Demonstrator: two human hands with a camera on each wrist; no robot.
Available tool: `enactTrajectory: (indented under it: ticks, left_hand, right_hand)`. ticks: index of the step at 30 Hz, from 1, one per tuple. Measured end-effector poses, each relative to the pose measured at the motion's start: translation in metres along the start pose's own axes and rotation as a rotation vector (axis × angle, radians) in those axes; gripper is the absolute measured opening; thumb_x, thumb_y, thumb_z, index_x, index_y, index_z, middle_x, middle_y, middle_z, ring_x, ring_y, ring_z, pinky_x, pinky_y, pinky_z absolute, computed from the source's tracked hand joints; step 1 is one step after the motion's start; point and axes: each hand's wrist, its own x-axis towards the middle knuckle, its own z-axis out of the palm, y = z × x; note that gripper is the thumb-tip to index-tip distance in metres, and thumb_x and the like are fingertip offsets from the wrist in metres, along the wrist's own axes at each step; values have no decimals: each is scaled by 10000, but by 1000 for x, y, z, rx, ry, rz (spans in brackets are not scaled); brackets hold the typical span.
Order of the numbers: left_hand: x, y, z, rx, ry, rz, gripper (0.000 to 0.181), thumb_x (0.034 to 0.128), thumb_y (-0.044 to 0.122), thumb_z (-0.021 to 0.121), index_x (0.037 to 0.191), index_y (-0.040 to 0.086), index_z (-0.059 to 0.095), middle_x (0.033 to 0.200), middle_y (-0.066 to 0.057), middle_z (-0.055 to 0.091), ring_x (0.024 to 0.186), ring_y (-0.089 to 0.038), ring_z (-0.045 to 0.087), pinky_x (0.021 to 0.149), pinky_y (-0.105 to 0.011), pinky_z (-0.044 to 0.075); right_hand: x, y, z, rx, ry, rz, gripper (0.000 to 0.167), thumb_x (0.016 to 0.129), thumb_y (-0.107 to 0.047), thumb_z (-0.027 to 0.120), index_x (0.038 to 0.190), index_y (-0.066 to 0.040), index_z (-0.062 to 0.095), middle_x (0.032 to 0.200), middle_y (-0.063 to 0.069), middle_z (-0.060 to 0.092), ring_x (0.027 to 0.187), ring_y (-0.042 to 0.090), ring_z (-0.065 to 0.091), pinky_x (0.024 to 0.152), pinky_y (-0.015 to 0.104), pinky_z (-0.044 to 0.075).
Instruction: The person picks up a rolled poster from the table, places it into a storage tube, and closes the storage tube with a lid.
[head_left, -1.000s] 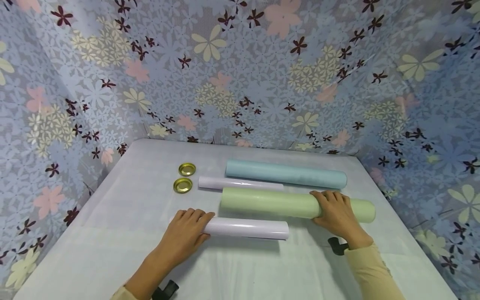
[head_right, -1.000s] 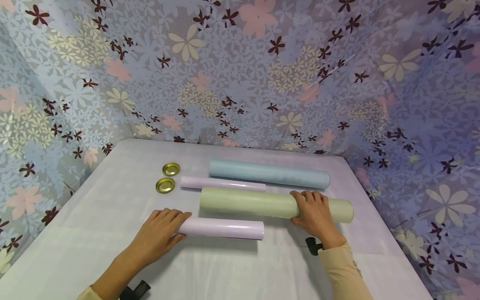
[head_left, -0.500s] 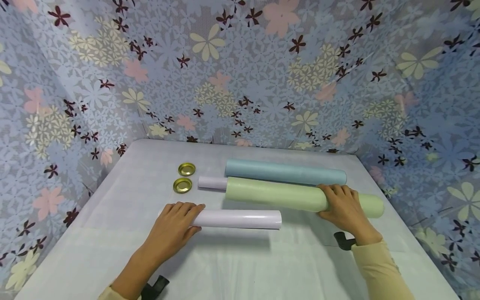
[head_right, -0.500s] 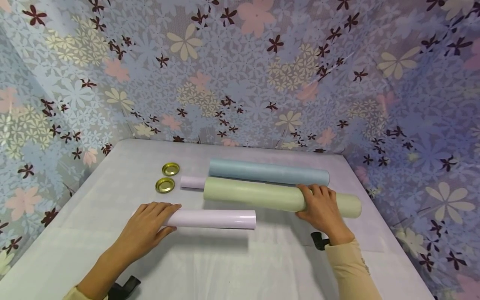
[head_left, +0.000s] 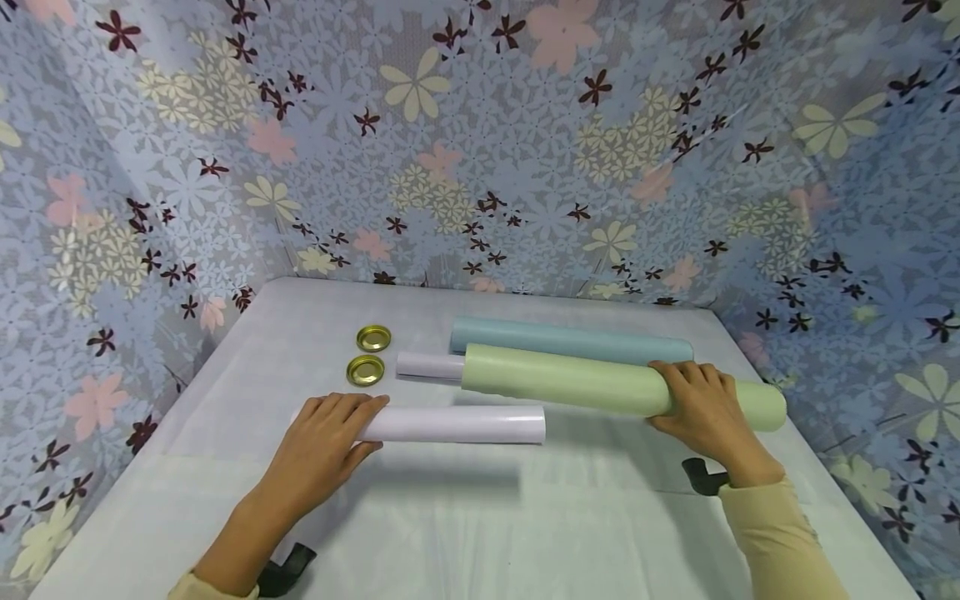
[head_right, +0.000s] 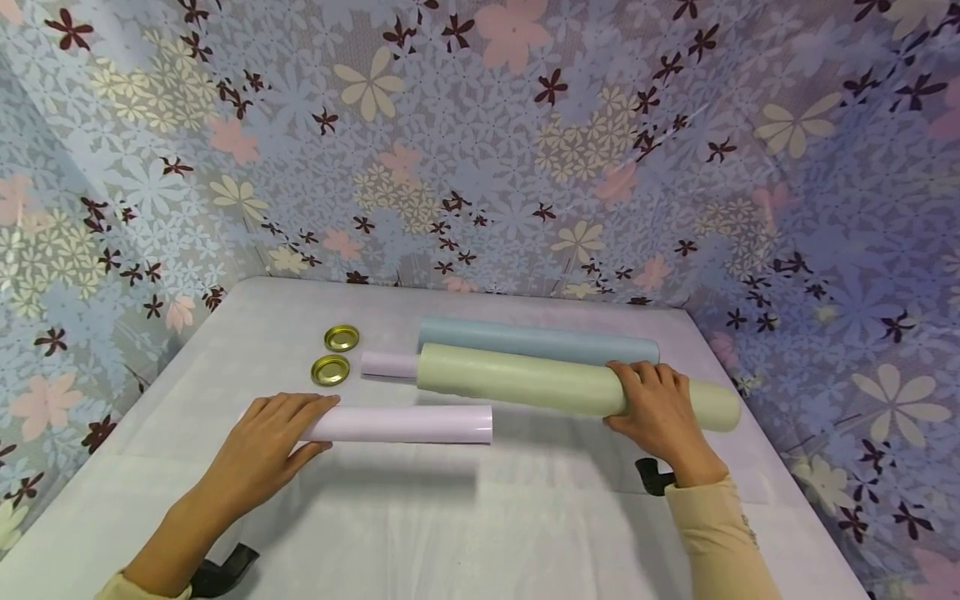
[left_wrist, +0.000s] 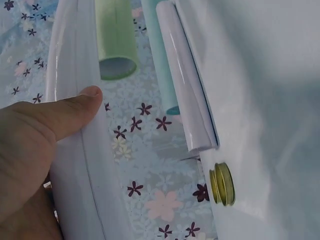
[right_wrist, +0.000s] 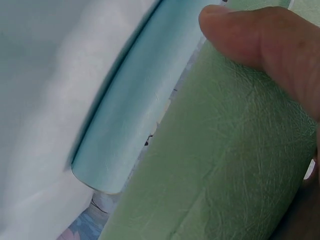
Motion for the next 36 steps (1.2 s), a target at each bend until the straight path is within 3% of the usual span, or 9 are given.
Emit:
enactTrajectory:
  ticks: [12,21,31,33,36]
  left_hand:
    - [-1,-17,-10,22,44,-2,643,679,273,835,1253,146,574,1160,-63,637,1041,-265,592,884,-447,460]
    - [-2,-28,-17,26,27,-25,654,681,258,836,1266,154,560,1157,-71,637,1050,-282,587,899,-469,456]
    - [-6,-42,-21,23,71,3,652,672,249,829,1259,131,571,1129,-92,643,1032,-290,586,876,-470,455]
    - [-7,-45,-22,23,72,4,613,729,312,794,1269,133,566,1133,-95,642,1034,-292,586,881,-473,454]
    - [-8,-49,-23,23,78,6,556,885,524,534,1281,135,558,1133,-101,643,1032,-300,585,880,-480,451]
  right_hand:
    - [2,10,-14,-14,7,3,830,614,-266,862,1325,-124,460,1177,234,534,1066,466,447,869,638,306]
    - [1,16,-19,-8,3,16,831,617,-253,859,1332,-131,453,1183,238,521,1075,466,427,843,628,289]
    - [0,22,-26,-17,-6,20,837,621,-244,855,1342,-119,448,1193,235,517,1088,457,422,863,618,275]
    - [0,23,-28,-17,-3,17,844,619,-245,855,1344,-115,444,1188,239,515,1082,460,419,856,621,272]
    - [0,25,-30,-17,-4,16,852,617,-248,852,1351,-119,439,1186,243,512,1073,461,417,847,628,268]
